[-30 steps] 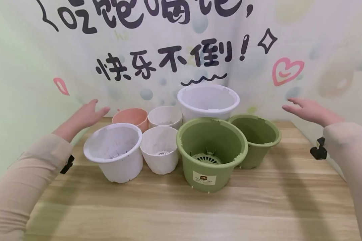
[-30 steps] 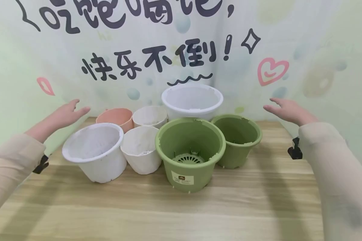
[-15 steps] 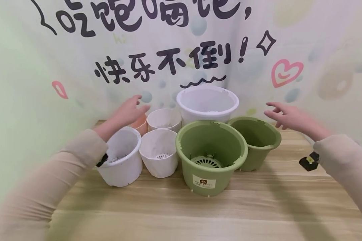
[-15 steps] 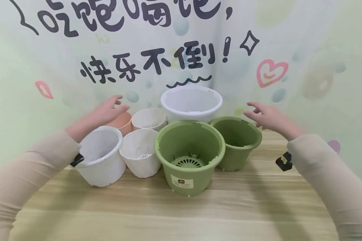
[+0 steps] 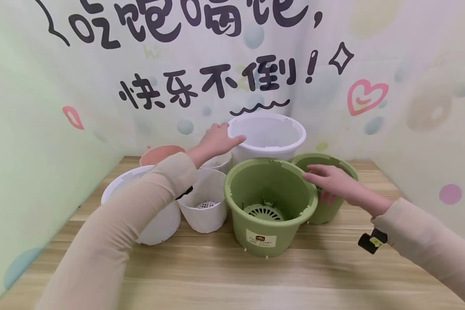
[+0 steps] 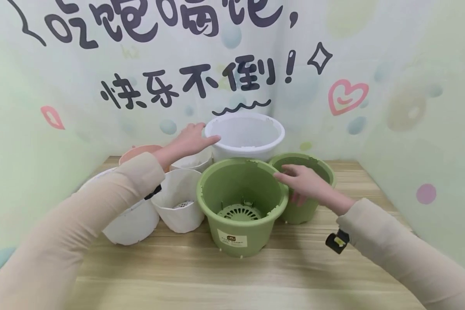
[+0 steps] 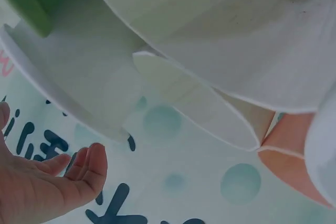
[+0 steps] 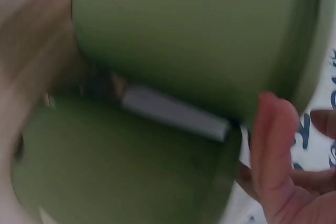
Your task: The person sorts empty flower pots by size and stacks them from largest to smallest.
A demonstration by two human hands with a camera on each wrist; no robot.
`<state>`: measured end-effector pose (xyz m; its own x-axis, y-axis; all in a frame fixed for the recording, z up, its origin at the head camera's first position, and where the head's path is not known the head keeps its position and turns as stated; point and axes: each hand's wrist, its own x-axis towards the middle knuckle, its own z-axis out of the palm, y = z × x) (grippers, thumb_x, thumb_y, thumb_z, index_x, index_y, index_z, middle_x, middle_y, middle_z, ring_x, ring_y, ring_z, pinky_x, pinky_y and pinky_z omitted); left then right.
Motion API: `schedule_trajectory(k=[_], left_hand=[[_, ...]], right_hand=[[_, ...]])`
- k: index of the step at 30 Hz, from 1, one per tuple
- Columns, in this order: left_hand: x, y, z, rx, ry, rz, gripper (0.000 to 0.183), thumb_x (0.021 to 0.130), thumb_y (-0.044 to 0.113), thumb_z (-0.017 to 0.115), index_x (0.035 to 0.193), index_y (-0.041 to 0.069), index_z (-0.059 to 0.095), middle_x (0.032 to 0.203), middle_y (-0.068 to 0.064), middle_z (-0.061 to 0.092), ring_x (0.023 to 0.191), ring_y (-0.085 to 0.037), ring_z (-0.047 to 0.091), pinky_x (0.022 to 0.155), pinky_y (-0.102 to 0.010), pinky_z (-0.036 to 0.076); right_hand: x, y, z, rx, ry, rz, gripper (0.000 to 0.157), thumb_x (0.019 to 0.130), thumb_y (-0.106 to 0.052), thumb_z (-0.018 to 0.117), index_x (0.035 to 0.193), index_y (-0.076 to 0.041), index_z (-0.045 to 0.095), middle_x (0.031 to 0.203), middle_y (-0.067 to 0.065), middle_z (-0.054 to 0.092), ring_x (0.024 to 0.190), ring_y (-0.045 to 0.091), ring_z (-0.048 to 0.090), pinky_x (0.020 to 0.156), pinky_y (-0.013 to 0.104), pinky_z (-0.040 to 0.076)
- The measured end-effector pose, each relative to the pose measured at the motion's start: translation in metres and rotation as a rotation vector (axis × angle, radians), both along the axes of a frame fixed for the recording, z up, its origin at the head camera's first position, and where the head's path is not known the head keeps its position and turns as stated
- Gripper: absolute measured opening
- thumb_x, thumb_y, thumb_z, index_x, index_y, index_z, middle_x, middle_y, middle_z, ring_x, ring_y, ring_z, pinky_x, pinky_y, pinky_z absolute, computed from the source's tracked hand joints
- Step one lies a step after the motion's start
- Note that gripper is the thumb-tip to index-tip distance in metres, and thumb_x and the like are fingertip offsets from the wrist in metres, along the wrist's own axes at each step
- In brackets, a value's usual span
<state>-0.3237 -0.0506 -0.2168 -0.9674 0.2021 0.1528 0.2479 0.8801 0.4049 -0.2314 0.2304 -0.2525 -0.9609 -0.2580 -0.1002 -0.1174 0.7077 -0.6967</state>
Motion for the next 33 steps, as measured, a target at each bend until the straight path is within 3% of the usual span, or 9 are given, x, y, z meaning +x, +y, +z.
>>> schedule_trajectory(k=[4, 7, 11, 20, 24, 33], left_hand=[[-0.009, 0.002, -0.008, -0.021, -0.004, 0.015, 0.080, 0.068, 0.062, 0.046, 0.124, 0.006, 0.035, 0.113, -0.015, 0.038, 0.099, -0.030, 0.036, 0.079, -0.040, 0.034], [-0.010, 0.000, -0.013, -0.043, -0.039, 0.007, 0.082, 0.068, 0.064, 0.044, 0.126, 0.006, 0.032, 0.116, -0.016, 0.035, 0.101, -0.032, 0.034, 0.081, -0.041, 0.033], [-0.010, 0.000, -0.017, -0.058, -0.077, -0.003, 0.082, 0.071, 0.063, 0.041, 0.127, 0.005, 0.030, 0.120, -0.017, 0.032, 0.104, -0.034, 0.032, 0.083, -0.041, 0.032], [-0.014, 0.006, -0.014, -0.081, -0.039, -0.043, 0.077, 0.069, 0.061, 0.046, 0.118, 0.001, 0.040, 0.114, -0.014, 0.044, 0.100, -0.029, 0.042, 0.081, -0.038, 0.036], [-0.017, 0.006, -0.011, -0.084, -0.043, -0.067, 0.075, 0.069, 0.059, 0.050, 0.116, 0.000, 0.042, 0.109, -0.013, 0.050, 0.095, -0.026, 0.048, 0.077, -0.036, 0.040], [-0.018, 0.007, -0.006, -0.100, -0.081, -0.085, 0.076, 0.069, 0.058, 0.050, 0.119, 0.001, 0.040, 0.113, -0.014, 0.047, 0.098, -0.028, 0.046, 0.080, -0.038, 0.038]], right_hand=[[0.006, -0.012, -0.015, -0.044, 0.069, -0.041, 0.055, 0.081, -0.032, 0.051, 0.124, -0.003, 0.034, 0.083, 0.022, 0.054, 0.043, 0.021, 0.053, 0.042, 0.034, 0.046], [0.008, -0.018, -0.024, -0.061, 0.108, -0.057, 0.053, 0.079, -0.021, 0.052, 0.125, -0.003, 0.031, 0.100, 0.024, 0.050, 0.039, 0.020, 0.051, 0.039, 0.033, 0.045], [0.008, -0.021, -0.030, -0.085, 0.107, -0.080, 0.055, 0.076, -0.010, 0.048, 0.126, -0.002, 0.027, 0.108, 0.023, 0.045, 0.035, 0.021, 0.048, 0.036, 0.034, 0.043], [0.010, -0.018, -0.028, -0.122, 0.127, -0.089, 0.051, 0.074, -0.003, 0.043, 0.123, 0.001, 0.028, 0.109, 0.024, 0.042, 0.057, 0.020, 0.056, 0.038, 0.034, 0.044], [0.011, -0.018, -0.027, -0.127, 0.151, -0.069, 0.049, 0.074, -0.001, 0.043, 0.122, 0.002, 0.030, 0.109, 0.024, 0.043, 0.057, 0.020, 0.056, 0.037, 0.033, 0.044], [0.014, -0.016, -0.024, -0.164, 0.172, -0.049, 0.050, 0.076, 0.003, 0.041, 0.124, 0.006, 0.026, 0.115, 0.025, 0.039, 0.056, 0.021, 0.055, 0.038, 0.034, 0.043]])
